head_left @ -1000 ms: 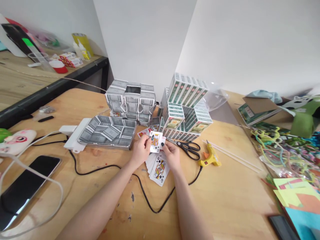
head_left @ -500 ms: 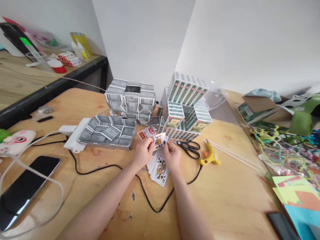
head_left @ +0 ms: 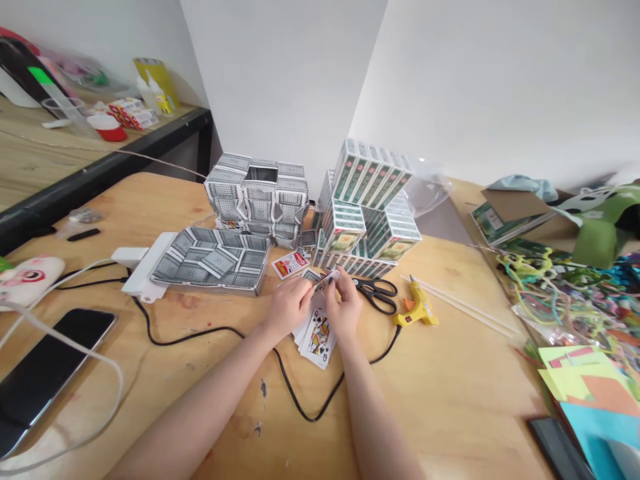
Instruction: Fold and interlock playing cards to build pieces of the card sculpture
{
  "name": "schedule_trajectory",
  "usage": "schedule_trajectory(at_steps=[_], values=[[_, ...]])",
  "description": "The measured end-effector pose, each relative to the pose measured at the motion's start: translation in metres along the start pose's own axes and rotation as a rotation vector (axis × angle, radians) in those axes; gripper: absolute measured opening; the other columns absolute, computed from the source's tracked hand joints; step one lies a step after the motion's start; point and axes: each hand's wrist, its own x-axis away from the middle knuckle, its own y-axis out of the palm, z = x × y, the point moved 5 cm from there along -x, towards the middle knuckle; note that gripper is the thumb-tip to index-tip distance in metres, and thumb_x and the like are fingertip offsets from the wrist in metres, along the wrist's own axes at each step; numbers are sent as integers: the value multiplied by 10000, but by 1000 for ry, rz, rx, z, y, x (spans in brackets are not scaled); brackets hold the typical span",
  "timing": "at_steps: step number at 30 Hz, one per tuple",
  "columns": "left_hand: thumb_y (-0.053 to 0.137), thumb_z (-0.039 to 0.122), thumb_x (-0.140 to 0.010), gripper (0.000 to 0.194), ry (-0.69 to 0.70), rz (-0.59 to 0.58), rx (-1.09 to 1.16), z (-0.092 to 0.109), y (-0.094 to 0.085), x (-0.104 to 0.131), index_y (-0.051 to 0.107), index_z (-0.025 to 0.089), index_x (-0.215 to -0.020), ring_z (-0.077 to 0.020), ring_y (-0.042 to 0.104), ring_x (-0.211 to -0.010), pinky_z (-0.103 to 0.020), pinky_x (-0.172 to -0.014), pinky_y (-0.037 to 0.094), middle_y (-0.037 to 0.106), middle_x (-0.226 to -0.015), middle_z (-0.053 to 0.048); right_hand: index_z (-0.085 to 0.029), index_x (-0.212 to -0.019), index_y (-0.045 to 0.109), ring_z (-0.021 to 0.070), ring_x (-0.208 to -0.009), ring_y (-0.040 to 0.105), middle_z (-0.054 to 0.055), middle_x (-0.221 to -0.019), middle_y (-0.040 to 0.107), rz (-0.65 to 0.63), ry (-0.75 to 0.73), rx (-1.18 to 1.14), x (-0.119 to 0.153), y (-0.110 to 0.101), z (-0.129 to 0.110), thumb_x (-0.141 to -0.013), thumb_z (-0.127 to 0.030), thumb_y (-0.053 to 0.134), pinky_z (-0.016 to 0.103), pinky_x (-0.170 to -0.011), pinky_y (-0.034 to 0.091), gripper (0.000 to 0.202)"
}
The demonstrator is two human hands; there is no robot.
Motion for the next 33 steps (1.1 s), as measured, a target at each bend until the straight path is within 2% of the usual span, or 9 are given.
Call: schedule_trajectory(at_steps=[2, 4, 11, 20, 27, 30, 33], values=[[378, 177, -842, 208, 2, -6, -4, -1, 1, 0, 424, 187, -639, -138, 465, -619, -250, -579, 348, 487, -617, -12, -175, -1001, 596, 183, -905, 593, 78, -961, 647, -17, -9, -32, -1, 0, 0, -820, -294, 453, 322, -824, 449, 259], [376, 181, -842, 203, -12, -11, -2, -2, 1, 1, 430, 187, -646, -139, 466, -622, -251, -580, 351, 487, -618, -13, -173, -945, 611, 187, -906, 590, 81, -951, 652, -20, -2, -27, -1, -1, 3, -823, -308, 451, 338, -844, 441, 243], [351, 187, -858, 205, -36, -43, -39, 3, 3, 2, 432, 188, -669, -148, 481, -639, -260, -591, 349, 496, -632, -22, -178, -900, 620, 172, -771, 609, 63, -860, 670, 39, 38, 34, 1, -3, 9, -823, -353, 454, 289, -721, 463, 254], [338, 98, -830, 229, 135, -95, -138, 18, 3, 1, 452, 184, -651, -160, 468, -658, -275, -589, 341, 494, -624, -27, -178, -802, 624, 150, -622, 579, 32, -720, 665, 146, 19, 180, 5, -9, -1, -814, -370, 471, 242, -589, 412, 246], [352, 116, -841, 208, 189, -102, -176, 23, 2, 1, 483, 176, -691, -163, 482, -683, -282, -614, 356, 524, -652, -35, -177, -765, 607, 156, -625, 581, 47, -714, 657, 217, -8, 265, 8, -12, -5, -815, -383, 462, 255, -611, 422, 257], [350, 131, -849, 219, 164, -87, -173, 20, 3, 2, 462, 179, -667, -159, 487, -670, -278, -604, 351, 513, -636, -31, -175, -743, 604, 157, -622, 583, 48, -694, 652, 235, -2, 263, 8, -13, -6, -812, -384, 469, 257, -612, 425, 259], [349, 157, -857, 229, 82, -33, -158, 13, 2, 3, 437, 184, -647, -151, 477, -622, -273, -573, 340, 490, -609, -22, -167, -755, 598, 149, -622, 584, 41, -689, 646, 185, 32, 156, 5, -12, -4, -808, -377, 466, 249, -600, 437, 254]])
